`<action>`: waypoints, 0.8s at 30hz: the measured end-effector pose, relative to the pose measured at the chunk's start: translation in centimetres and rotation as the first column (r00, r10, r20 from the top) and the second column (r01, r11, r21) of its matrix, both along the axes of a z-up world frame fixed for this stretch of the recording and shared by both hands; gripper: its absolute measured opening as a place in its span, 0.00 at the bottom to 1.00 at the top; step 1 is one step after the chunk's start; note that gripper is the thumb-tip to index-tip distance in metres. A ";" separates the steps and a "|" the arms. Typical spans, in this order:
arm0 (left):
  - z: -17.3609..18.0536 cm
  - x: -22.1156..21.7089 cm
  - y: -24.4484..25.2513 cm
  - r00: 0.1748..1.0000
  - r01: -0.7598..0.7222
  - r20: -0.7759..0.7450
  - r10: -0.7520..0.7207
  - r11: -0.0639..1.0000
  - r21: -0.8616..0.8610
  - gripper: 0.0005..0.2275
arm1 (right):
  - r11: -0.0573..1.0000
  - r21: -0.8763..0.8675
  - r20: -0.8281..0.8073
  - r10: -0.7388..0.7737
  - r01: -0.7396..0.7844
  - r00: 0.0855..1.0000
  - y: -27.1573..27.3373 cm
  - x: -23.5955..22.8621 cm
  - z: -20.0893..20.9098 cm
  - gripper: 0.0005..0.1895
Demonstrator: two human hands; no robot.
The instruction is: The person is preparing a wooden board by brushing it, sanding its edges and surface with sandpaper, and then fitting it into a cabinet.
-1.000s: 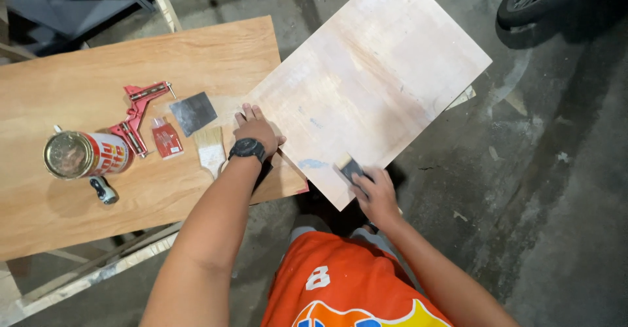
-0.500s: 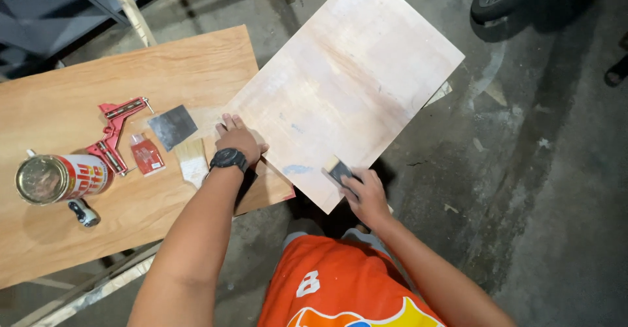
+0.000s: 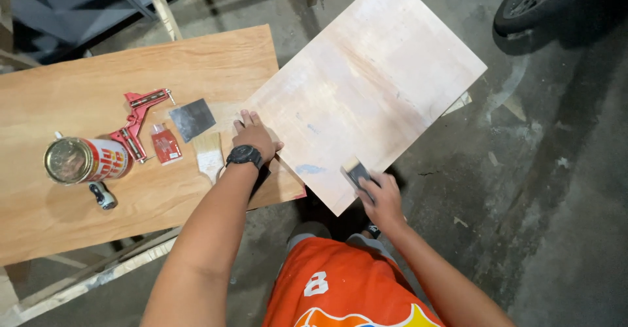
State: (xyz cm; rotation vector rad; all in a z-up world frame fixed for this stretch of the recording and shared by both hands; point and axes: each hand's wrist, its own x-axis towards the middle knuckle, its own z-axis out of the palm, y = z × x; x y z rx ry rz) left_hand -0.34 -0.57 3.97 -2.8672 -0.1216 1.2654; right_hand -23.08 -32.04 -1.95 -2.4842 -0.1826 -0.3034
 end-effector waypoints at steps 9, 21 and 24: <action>1.4 -1.0 -0.2 0.998 -0.036 0.047 0.039 0.998 -0.053 0.51 | 1.000 -0.003 0.066 0.025 -0.025 0.998 5.2 6.7 -1.9 0.13; 1.3 -1.1 0.2 0.997 -0.060 0.043 0.064 0.994 -0.094 0.51 | 0.977 0.001 0.024 0.211 -0.211 0.977 4.3 -3.5 0.2 0.10; 0.0 -0.4 0.0 0.997 -0.050 0.046 0.054 0.996 -0.075 0.52 | 0.969 0.005 0.101 0.246 -0.247 0.964 7.2 0.8 0.2 0.10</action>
